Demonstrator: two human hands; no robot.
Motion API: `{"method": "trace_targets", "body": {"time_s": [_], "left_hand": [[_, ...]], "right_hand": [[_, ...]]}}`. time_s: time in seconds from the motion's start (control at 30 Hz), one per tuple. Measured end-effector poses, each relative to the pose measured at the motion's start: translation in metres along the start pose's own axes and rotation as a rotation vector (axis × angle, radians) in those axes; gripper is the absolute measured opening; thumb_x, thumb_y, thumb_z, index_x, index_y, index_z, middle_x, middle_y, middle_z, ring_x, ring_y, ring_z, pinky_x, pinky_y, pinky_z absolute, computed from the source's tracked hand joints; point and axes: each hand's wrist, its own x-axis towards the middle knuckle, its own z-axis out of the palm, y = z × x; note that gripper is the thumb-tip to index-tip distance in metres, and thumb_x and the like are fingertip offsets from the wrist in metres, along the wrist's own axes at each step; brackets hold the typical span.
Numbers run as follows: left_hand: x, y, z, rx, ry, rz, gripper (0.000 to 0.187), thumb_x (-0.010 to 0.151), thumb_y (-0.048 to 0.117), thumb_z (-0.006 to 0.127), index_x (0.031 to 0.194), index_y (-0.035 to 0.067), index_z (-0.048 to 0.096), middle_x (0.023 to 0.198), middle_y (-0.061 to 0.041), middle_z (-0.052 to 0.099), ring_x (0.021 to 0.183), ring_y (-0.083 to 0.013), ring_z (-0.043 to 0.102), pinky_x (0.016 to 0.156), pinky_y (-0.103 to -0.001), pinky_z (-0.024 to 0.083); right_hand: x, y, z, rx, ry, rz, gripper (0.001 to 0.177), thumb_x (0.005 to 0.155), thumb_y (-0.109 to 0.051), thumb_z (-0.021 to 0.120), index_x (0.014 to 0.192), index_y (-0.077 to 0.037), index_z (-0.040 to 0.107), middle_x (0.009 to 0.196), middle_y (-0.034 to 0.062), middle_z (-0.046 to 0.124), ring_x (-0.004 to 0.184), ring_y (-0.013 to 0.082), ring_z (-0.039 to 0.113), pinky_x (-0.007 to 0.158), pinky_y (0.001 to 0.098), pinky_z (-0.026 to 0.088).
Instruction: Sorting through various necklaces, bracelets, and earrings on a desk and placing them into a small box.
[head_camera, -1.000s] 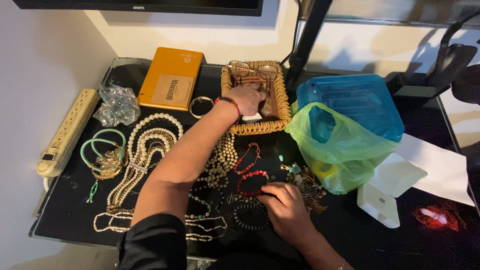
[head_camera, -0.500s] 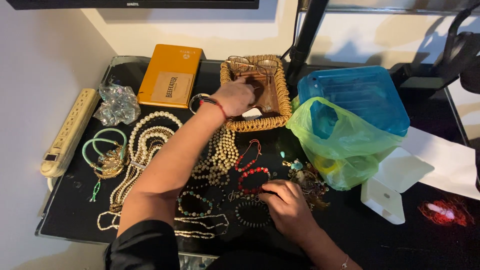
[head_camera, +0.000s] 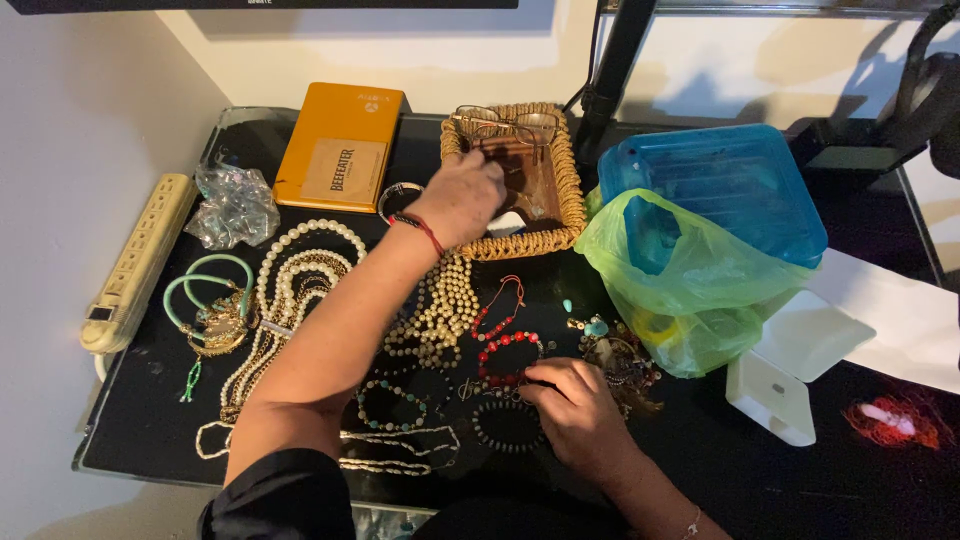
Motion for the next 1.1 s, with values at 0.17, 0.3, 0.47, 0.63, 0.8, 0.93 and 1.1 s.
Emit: {"method": "trace_targets", "body": {"time_s": [0.17,0.3,0.47,0.63,0.8,0.93,1.1], "left_hand": [[-0.009,0.001,-0.001,0.060,-0.029,0.041,0.018,0.080,0.008,0.062,0.090,0.009,0.078,0.102,-0.006,0.070,0.108,-0.0277,0.059,0.107,-0.049,0.038],[-0.006,-0.016,0.007,-0.011,0.113,0.022,0.018,0.080,0.006,0.063,0.089,0.011,0.077,0.100,-0.010,0.072,0.105,-0.0289,0.063,0.097,-0.043,0.046],[0.018,-0.012,0.020,-0.054,0.110,0.026,0.020,0.083,0.008,0.060,0.094,0.007,0.076,0.109,-0.012,0.071,0.111,-0.0314,0.061,0.096,-0.043,0.047],[0.061,-0.014,0.071,-0.107,0.149,0.086,0.027,0.086,0.008,0.055,0.104,0.004,0.074,0.125,-0.019,0.064,0.119,-0.0357,0.055,0.100,-0.047,0.044],[0.063,-0.010,0.060,-0.049,-0.137,-0.012,0.028,0.089,0.009,0.053,0.108,0.002,0.073,0.132,-0.017,0.062,0.126,-0.0341,0.053,0.105,-0.047,0.043],[0.054,-0.011,0.060,-0.035,-0.068,0.013,0.027,0.088,0.007,0.055,0.107,-0.001,0.073,0.126,-0.016,0.065,0.122,-0.0337,0.056,0.102,-0.046,0.046],[0.018,-0.004,0.010,-0.503,0.261,-0.059,0.014,0.078,0.000,0.070,0.092,0.004,0.073,0.100,-0.015,0.069,0.100,-0.0322,0.066,0.085,-0.041,0.055]], "right_hand": [[0.002,-0.004,-0.005,-0.020,-0.005,0.012,0.031,0.072,0.000,0.069,0.102,-0.008,0.072,0.119,0.0066,0.065,0.112,0.0312,0.062,0.096,0.0447,0.048],[0.002,-0.003,-0.005,0.005,-0.014,0.006,0.031,0.072,-0.001,0.070,0.102,-0.008,0.072,0.118,0.0078,0.065,0.109,0.0317,0.061,0.094,0.0451,0.048],[0.002,-0.003,-0.003,-0.006,-0.004,0.009,0.028,0.074,-0.001,0.069,0.101,-0.008,0.071,0.119,0.0068,0.066,0.112,0.0304,0.061,0.095,0.0443,0.048],[0.003,-0.005,-0.006,-0.007,-0.030,0.025,0.030,0.074,-0.001,0.068,0.103,-0.008,0.072,0.119,0.0068,0.066,0.110,0.0306,0.061,0.094,0.0443,0.047],[0.004,-0.004,-0.007,0.025,-0.037,0.037,0.032,0.071,-0.002,0.069,0.103,-0.009,0.072,0.118,0.0069,0.065,0.113,0.0312,0.061,0.096,0.0449,0.047],[0.004,-0.005,-0.007,0.031,-0.020,0.018,0.031,0.072,-0.001,0.070,0.103,-0.008,0.071,0.118,0.0071,0.065,0.112,0.0314,0.061,0.095,0.0445,0.048],[0.008,-0.008,-0.011,0.049,0.024,-0.020,0.033,0.071,0.002,0.070,0.102,-0.007,0.071,0.117,0.0076,0.066,0.111,0.0324,0.063,0.093,0.0443,0.050]]}}
